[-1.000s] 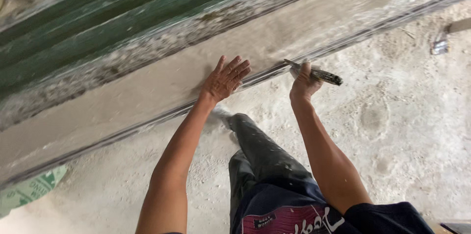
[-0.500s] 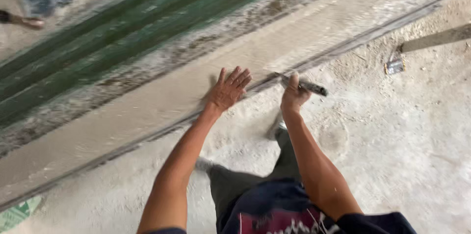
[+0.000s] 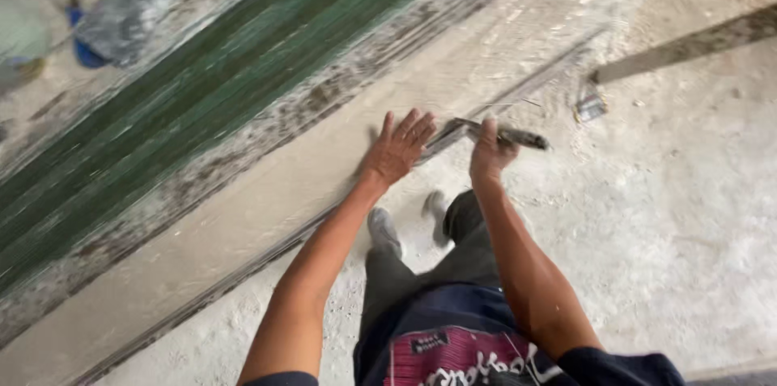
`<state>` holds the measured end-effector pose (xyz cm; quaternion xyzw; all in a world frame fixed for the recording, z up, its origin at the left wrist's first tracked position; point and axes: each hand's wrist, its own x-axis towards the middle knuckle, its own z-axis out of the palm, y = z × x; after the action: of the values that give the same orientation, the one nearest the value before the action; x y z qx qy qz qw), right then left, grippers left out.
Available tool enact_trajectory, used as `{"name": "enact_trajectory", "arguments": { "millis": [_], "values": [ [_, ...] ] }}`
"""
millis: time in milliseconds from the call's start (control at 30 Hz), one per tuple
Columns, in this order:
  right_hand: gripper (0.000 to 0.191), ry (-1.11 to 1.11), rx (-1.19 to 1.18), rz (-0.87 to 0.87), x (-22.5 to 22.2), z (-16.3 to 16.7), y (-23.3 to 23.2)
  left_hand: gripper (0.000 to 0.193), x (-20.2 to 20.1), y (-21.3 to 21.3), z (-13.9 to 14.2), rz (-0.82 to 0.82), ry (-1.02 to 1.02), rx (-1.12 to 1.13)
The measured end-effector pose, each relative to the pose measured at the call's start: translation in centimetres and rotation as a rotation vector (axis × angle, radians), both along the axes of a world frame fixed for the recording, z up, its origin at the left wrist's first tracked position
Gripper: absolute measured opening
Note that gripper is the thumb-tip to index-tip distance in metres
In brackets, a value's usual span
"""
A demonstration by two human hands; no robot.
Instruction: The person wipes along the grooves of a long green mold, mixes plaster in a plastic bowl, and pours the plaster along the mold. They then draw a curved scraper along the mold by hand to level the plaster surface.
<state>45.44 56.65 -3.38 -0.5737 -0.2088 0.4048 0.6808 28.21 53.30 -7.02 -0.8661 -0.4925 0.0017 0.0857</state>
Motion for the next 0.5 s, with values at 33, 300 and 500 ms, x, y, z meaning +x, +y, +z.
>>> {"name": "enact_trajectory", "arguments": {
  "millis": [33, 300, 500],
  "values": [
    [0.018, 0.013, -0.024, -0.005, 1.3, -0.1, 1.2, 0.063, 1.7, 0.7, 0.1, -0.001, 0.006, 0.02],
    [0.02, -0.228, 0.007, 0.021, 15.9, -1.0, 13.2, 0.063, 16.3, 14.2, 0.4, -0.031, -0.059, -0.032],
    [0.017, -0.195, -0.022, 0.105, 27.5, -1.5, 24.8, 0.066, 28.0, 26.0, 0.2, -0.028, -0.056, -0.103]
  ]
}}
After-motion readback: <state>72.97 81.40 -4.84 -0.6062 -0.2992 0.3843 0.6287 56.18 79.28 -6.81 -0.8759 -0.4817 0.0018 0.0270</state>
